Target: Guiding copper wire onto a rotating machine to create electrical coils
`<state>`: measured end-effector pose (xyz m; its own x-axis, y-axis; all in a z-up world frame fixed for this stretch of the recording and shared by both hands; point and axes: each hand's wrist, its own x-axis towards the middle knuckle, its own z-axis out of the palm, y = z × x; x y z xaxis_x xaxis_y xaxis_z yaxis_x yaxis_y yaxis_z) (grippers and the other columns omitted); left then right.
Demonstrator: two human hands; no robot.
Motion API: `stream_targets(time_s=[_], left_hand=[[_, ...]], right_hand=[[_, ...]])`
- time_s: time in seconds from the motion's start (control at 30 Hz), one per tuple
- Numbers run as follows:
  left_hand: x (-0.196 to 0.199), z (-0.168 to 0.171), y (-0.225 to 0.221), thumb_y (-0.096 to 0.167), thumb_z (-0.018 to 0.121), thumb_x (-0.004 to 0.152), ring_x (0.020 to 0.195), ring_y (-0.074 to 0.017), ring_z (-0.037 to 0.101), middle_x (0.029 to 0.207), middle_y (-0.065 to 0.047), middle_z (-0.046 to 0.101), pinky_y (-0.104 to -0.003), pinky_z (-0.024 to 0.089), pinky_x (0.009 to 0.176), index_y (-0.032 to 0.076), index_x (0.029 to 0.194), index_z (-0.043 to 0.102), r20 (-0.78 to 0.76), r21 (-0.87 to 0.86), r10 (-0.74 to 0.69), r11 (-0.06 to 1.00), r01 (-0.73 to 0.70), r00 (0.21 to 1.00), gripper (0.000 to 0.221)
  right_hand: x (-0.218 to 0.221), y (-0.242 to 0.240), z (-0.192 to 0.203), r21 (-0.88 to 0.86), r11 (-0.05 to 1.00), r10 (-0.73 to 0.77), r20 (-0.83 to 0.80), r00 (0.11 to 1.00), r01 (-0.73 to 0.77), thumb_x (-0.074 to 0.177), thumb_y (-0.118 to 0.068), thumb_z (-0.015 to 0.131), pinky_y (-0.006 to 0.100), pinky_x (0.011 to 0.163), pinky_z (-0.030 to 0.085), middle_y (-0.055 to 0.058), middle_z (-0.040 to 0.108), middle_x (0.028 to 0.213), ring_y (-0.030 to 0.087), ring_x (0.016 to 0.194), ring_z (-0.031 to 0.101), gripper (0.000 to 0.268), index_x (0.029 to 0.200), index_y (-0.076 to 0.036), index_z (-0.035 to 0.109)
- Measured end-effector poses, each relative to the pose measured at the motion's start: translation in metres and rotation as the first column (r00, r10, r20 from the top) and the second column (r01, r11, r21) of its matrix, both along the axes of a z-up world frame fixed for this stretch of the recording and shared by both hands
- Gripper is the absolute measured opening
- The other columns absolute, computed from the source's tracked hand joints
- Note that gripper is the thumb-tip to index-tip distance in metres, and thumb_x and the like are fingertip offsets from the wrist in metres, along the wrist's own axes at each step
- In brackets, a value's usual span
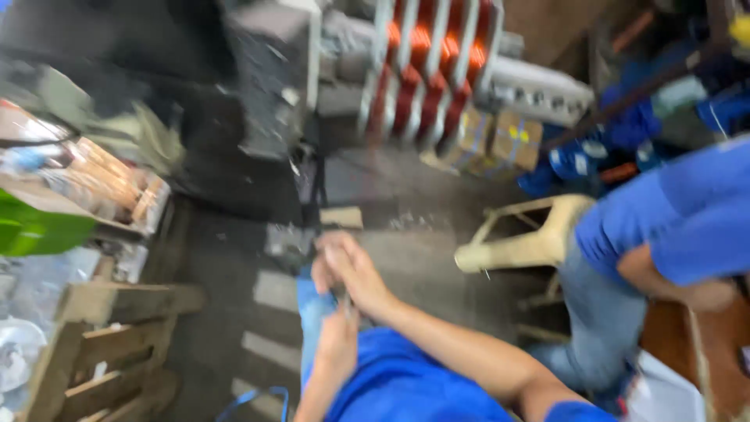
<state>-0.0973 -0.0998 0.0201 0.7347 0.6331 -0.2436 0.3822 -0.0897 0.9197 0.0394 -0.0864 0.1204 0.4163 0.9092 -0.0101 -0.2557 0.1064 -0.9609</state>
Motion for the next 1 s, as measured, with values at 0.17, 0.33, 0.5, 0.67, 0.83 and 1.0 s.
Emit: stream_targets(time_s=[0.17,0.33,0.5,0.67,0.83,1.0], left_hand=[[0.003,0.025,0.011,0.023,0.048,0.109,0.089,-0.0145,0.064,0.096,-0.007,0.079,-0.041,0.054,0.081,0.007,0.098,0.070,-0.044,-0.219,-0.021,0.976,0.011,0.999,0.029],[0.002,0.004,0.024,0.018,0.062,0.098,0.083,-0.0383,0.078,0.091,-0.020,0.082,-0.050,0.051,0.076,0.008,0.109,0.072,-0.050,-0.013,0.170,0.985,-0.170,0.984,0.019],[0.000,-0.006,0.016,0.034,0.048,0.107,0.098,-0.0388,0.079,0.106,-0.018,0.083,-0.047,0.053,0.084,0.009,0.119,0.069,0.006,0.041,0.160,0.986,-0.160,0.987,0.035],[-0.006,-0.057,0.005,0.031,0.046,0.109,0.081,-0.0411,0.072,0.083,-0.018,0.077,-0.054,0.046,0.078,0.010,0.087,0.066,-0.109,0.085,0.208,0.976,-0.199,0.972,0.036],[0.000,-0.059,0.015,0.022,0.049,0.108,0.085,-0.0517,0.072,0.086,-0.025,0.077,-0.059,0.043,0.073,0.007,0.090,0.066,-0.077,0.195,0.119,0.975,-0.102,0.990,0.029],[0.003,-0.036,0.020,0.025,0.050,0.107,0.088,-0.0550,0.070,0.088,-0.027,0.077,-0.063,0.044,0.075,0.007,0.092,0.069,-0.167,0.213,0.078,0.976,-0.041,0.983,0.030]], right_hand=[[0.007,-0.007,-0.015,-0.186,0.936,0.299,-0.021,0.954,-0.298,0.103,-0.019,0.070,0.029,0.097,0.055,0.007,0.078,0.099,0.012,0.100,0.071,0.026,0.126,-0.006,0.065],[0.001,0.014,-0.050,-0.276,0.921,0.307,0.088,0.948,-0.273,0.067,0.016,0.032,0.030,0.090,0.061,0.013,0.083,0.091,0.019,0.090,0.080,0.054,0.096,-0.008,0.071],[0.005,0.013,-0.068,-0.442,0.891,0.181,0.139,0.974,-0.103,0.088,0.006,0.036,0.030,0.073,0.060,0.010,0.079,0.075,0.016,0.070,0.073,0.037,0.086,-0.011,0.069],[0.001,0.005,-0.087,-0.521,0.853,0.154,0.204,0.967,-0.026,0.072,0.004,0.034,0.030,0.061,0.055,0.007,0.066,0.059,0.015,0.057,0.065,0.037,0.078,-0.010,0.068],[0.004,0.006,-0.103,-0.468,0.884,0.123,0.223,0.967,-0.005,0.070,0.002,0.036,0.030,0.058,0.051,0.007,0.064,0.057,0.015,0.054,0.062,0.032,0.072,-0.012,0.064],[0.011,0.003,-0.108,-0.444,0.896,0.111,0.232,0.966,0.004,0.070,-0.002,0.038,0.029,0.054,0.048,0.006,0.063,0.055,0.014,0.052,0.063,0.030,0.072,-0.013,0.066]])
